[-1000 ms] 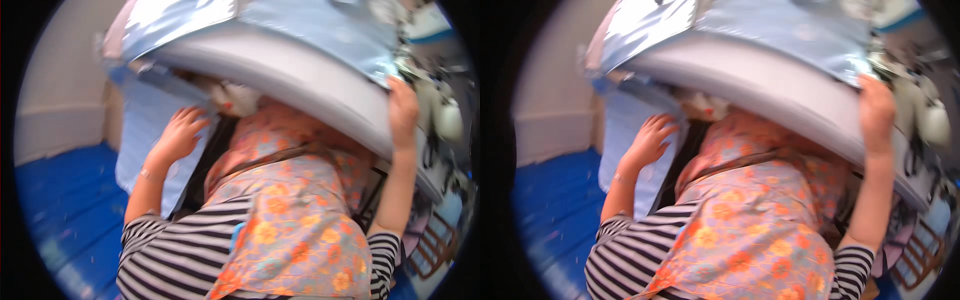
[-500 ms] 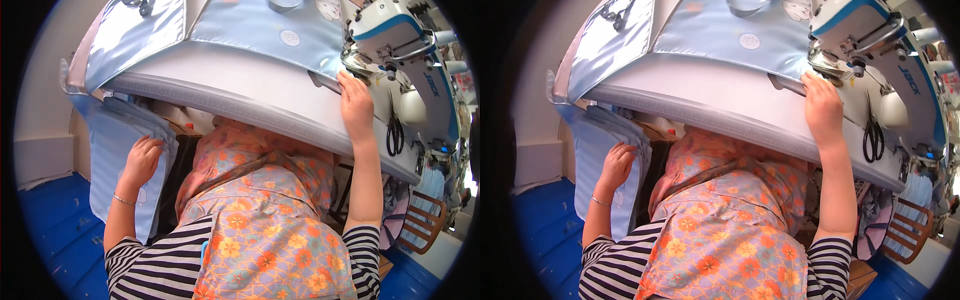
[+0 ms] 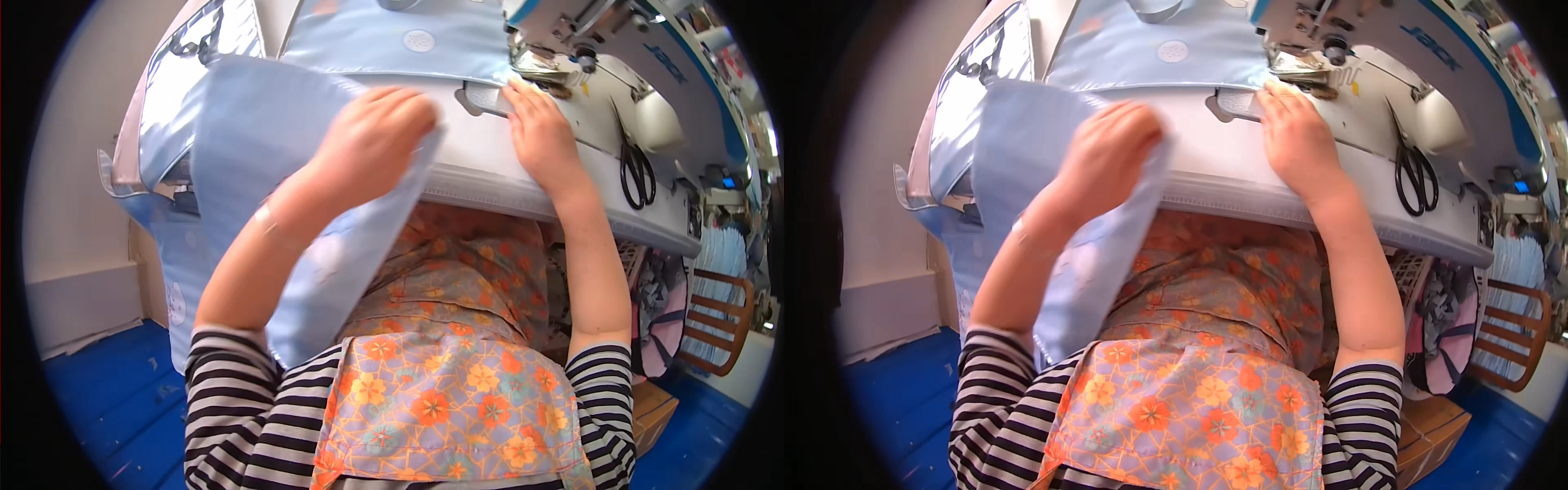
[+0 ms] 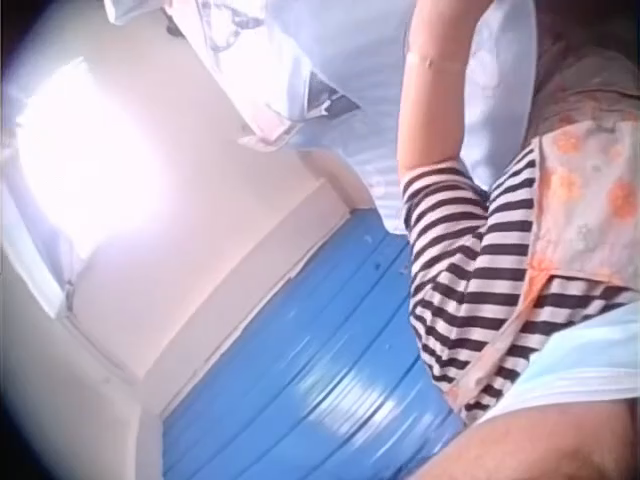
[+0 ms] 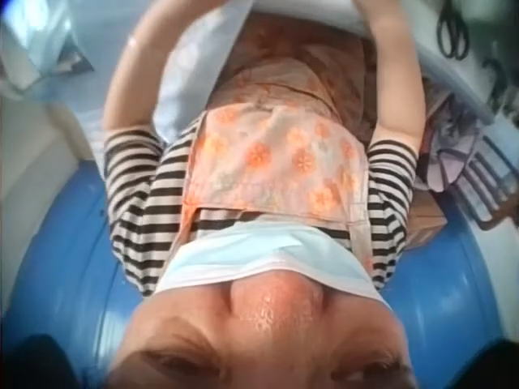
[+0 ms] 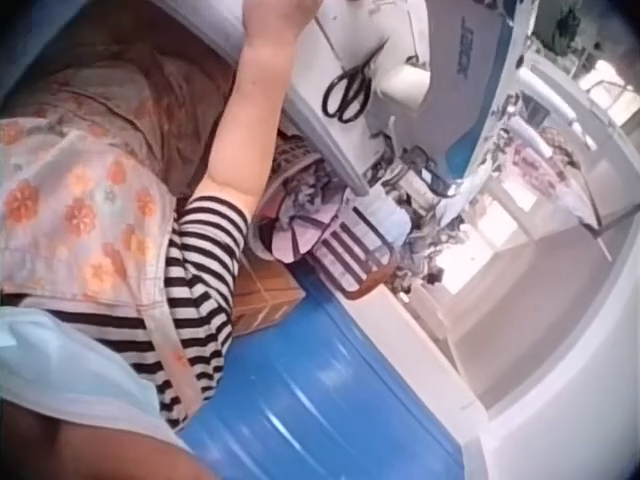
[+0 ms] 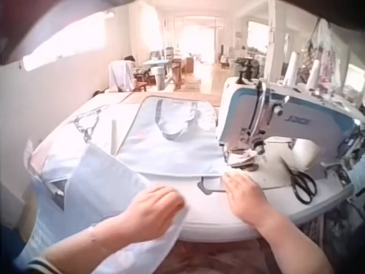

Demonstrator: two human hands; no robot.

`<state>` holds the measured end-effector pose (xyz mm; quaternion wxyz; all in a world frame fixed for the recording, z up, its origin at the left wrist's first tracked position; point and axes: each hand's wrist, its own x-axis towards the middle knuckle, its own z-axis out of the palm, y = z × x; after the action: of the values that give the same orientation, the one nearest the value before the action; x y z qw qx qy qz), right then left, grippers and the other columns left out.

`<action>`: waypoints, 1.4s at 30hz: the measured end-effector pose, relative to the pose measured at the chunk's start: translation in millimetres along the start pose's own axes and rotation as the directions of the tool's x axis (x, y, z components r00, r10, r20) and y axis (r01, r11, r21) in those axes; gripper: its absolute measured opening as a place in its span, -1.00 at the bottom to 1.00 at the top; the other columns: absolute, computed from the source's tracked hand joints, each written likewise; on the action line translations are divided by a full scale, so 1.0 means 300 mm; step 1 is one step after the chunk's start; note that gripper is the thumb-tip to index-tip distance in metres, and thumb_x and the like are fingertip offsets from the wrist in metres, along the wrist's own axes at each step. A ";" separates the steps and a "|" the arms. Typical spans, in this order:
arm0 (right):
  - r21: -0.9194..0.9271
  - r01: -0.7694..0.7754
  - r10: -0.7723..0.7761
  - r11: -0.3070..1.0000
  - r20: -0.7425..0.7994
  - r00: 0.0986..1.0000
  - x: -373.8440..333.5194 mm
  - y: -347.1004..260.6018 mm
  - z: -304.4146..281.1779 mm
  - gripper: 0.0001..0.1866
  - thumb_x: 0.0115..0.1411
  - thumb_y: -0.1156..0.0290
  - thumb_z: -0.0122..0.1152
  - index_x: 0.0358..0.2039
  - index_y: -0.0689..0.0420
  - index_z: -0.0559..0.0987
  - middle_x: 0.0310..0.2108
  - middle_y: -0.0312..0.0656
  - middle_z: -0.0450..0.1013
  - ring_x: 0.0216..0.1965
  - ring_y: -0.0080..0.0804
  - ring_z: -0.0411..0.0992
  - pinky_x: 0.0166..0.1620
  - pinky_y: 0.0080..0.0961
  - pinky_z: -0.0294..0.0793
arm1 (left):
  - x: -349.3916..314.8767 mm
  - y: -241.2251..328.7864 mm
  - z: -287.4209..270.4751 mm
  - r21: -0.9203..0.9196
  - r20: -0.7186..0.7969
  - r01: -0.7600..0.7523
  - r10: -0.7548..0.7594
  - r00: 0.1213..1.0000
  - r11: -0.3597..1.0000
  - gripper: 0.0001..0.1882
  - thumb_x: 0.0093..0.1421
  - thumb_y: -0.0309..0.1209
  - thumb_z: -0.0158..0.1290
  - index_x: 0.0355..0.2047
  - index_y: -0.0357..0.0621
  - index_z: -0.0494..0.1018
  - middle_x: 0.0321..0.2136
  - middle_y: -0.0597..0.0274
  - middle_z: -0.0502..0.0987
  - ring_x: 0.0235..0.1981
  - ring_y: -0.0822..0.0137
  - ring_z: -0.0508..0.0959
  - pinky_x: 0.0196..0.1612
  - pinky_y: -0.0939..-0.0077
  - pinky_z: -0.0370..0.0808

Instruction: The recorder is sewing fabric bags using an industrial sewing machine, attaching handles and stitching edges.

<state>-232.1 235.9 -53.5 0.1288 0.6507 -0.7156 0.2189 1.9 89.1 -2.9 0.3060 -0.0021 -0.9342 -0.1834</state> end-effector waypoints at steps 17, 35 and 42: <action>0.230 -0.002 0.046 0.973 -0.188 0.981 -0.213 -0.274 -0.044 -0.58 -0.06 0.62 0.15 -0.14 0.08 0.68 0.04 -0.11 0.52 0.10 -0.03 0.43 0.16 -0.15 0.42 | 0.287 -0.086 0.365 0.358 0.015 0.094 -0.107 0.994 0.929 -0.84 0.19 -0.46 0.02 -0.24 -0.13 0.54 -0.23 0.20 0.59 -0.07 0.13 0.55 0.00 0.19 0.46; 0.362 -0.048 0.097 0.931 -0.117 0.988 -0.179 -0.197 -0.072 -0.63 0.00 0.68 0.15 -0.17 0.13 0.67 0.00 -0.08 0.55 0.09 -0.01 0.45 0.12 -0.23 0.49 | 0.270 -0.072 0.373 0.398 0.061 0.017 -0.046 0.997 0.917 -0.84 0.16 -0.43 0.05 -0.26 -0.12 0.56 -0.27 0.26 0.55 -0.08 0.20 0.53 -0.03 0.26 0.47; 0.320 -0.051 0.105 0.946 -0.154 0.982 -0.162 -0.194 -0.075 -0.66 0.03 0.67 0.17 -0.14 0.22 0.64 -0.04 -0.05 0.55 0.06 -0.04 0.47 0.10 -0.25 0.50 | 0.223 -0.089 0.364 0.304 -0.032 -0.007 0.018 0.999 0.953 -0.72 0.18 -0.41 0.09 -0.11 -0.21 0.53 -0.04 0.09 0.55 0.11 0.09 0.48 0.15 0.17 0.40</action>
<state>-171.0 285.9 -48.1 0.0749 0.6130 -0.6834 0.3893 -117.9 94.4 -55.1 0.3200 0.0421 -0.9458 -0.0357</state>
